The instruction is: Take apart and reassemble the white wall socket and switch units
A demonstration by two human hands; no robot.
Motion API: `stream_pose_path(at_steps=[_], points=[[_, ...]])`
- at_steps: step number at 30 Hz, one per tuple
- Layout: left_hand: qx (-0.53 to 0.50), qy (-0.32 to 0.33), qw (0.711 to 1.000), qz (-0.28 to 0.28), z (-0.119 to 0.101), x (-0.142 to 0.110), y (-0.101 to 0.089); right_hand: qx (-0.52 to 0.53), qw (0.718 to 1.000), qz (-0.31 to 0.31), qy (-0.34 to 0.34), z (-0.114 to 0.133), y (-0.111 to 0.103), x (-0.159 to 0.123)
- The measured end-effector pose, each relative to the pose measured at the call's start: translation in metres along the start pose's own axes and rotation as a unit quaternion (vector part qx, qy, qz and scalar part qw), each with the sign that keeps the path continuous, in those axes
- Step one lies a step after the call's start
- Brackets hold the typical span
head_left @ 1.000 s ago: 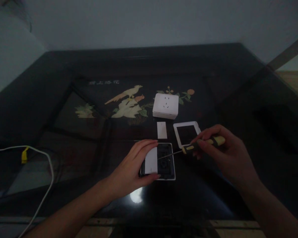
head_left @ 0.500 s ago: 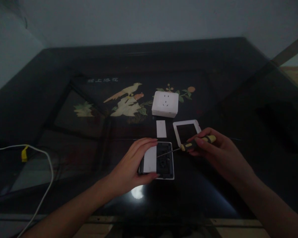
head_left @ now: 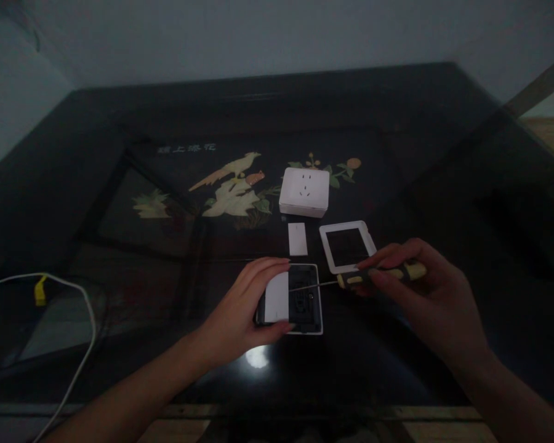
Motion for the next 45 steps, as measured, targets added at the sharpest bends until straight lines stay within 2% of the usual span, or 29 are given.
stream_pose_path(at_steps=[4,9,15,18,22,24,27,28,30,32,34,37,40,45], points=[[-0.006,-0.001,1.0,-0.009,0.001,0.0,0.0,0.007,0.999,-0.001,0.045,-0.015,-0.004,-0.006],[-0.006,0.001,1.0,-0.009,0.0,0.001,-0.001,0.077,0.991,-0.018,0.112,-0.037,-0.004,-0.017],[-0.01,0.0,1.0,0.002,0.002,0.002,0.001,0.127,0.968,0.01,0.214,-0.058,0.01,-0.025],[-0.031,-0.007,0.999,-0.004,-0.001,0.001,0.0,0.124,0.971,0.005,0.206,-0.056,0.01,-0.024],[-0.112,-0.052,0.992,-0.035,-0.002,0.0,-0.01,0.148,0.973,0.004,0.18,-0.048,0.006,-0.02],[-0.153,-0.084,0.983,-0.063,0.005,0.002,-0.019,0.168,0.973,-0.002,0.161,-0.044,0.002,-0.018],[-0.185,-0.125,0.967,-0.12,0.026,0.013,-0.04,0.182,0.973,-0.005,0.144,-0.042,-0.002,-0.016],[-0.168,-0.132,0.968,-0.127,0.034,0.02,-0.046,0.187,0.972,-0.002,0.141,-0.043,-0.003,-0.016],[-0.073,-0.142,0.982,-0.104,0.047,0.038,-0.052,0.203,0.969,0.01,0.141,-0.044,-0.002,-0.017],[0.055,-0.143,0.987,-0.05,0.056,0.056,-0.05,0.221,0.965,0.02,0.142,-0.045,-0.002,-0.018],[0.091,-0.139,0.986,-0.026,0.061,0.07,-0.046,0.235,0.962,0.02,0.139,-0.043,-0.004,-0.019],[0.121,-0.133,0.984,-0.017,0.062,0.082,-0.038,0.244,0.962,0.0,0.122,-0.039,-0.01,-0.018],[0.136,-0.123,0.983,-0.018,0.062,0.085,-0.035,0.239,0.965,-0.046,0.099,-0.037,-0.018,-0.016],[0.114,-0.095,0.988,-0.042,0.052,0.075,-0.046,0.222,0.966,-0.125,0.04,-0.026,-0.032,-0.015]])
Point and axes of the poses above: each hand's wrist, its own x-axis towards the middle knuckle, its own y-axis out of the palm, z = x × y, the point moved 8 cm from there along x, towards the middle knuckle, and after that the axes turned 1 degree about -z, right-handed, at the moved point
